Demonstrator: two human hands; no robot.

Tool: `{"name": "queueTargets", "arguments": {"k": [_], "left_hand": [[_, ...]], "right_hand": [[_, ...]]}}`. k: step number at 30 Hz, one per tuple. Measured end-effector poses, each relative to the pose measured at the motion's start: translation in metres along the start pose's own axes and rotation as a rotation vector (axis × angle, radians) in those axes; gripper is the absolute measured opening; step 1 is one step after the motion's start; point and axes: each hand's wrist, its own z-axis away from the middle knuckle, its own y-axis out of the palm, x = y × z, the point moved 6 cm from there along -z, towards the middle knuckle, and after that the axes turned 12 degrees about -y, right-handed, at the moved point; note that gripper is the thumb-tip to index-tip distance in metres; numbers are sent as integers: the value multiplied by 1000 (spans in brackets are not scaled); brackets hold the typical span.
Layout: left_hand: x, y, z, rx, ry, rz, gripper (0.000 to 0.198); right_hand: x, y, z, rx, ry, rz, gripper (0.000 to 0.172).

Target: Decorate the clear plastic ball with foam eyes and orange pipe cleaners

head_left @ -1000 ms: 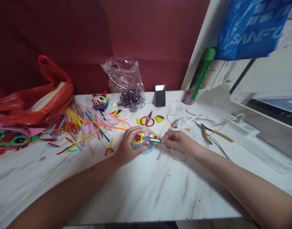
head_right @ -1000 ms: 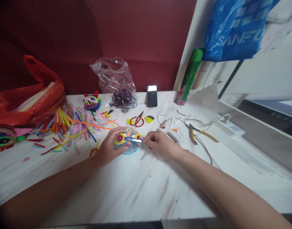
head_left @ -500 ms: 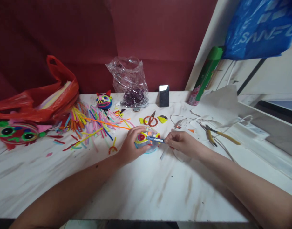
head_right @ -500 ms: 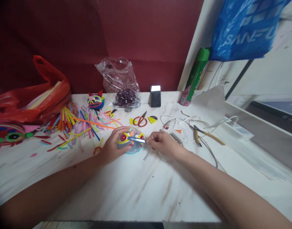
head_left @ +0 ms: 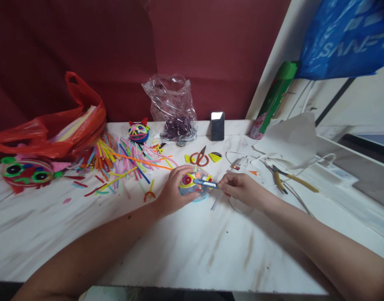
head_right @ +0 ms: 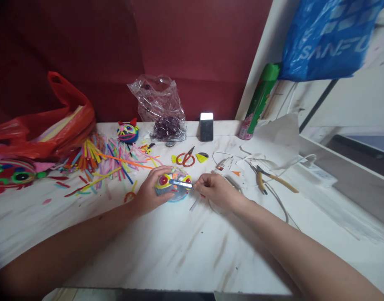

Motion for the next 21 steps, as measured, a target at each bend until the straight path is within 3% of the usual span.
{"name": "queueTargets", "arguments": {"k": [13,21], "left_hand": [[-1,0,0,-3,14,-21,54],[0,0,1,5,29,-16,53]], "right_hand": [[-2,0,0,-14,-20,5,37],[1,-7,0,-70,30,-181,44]]}}
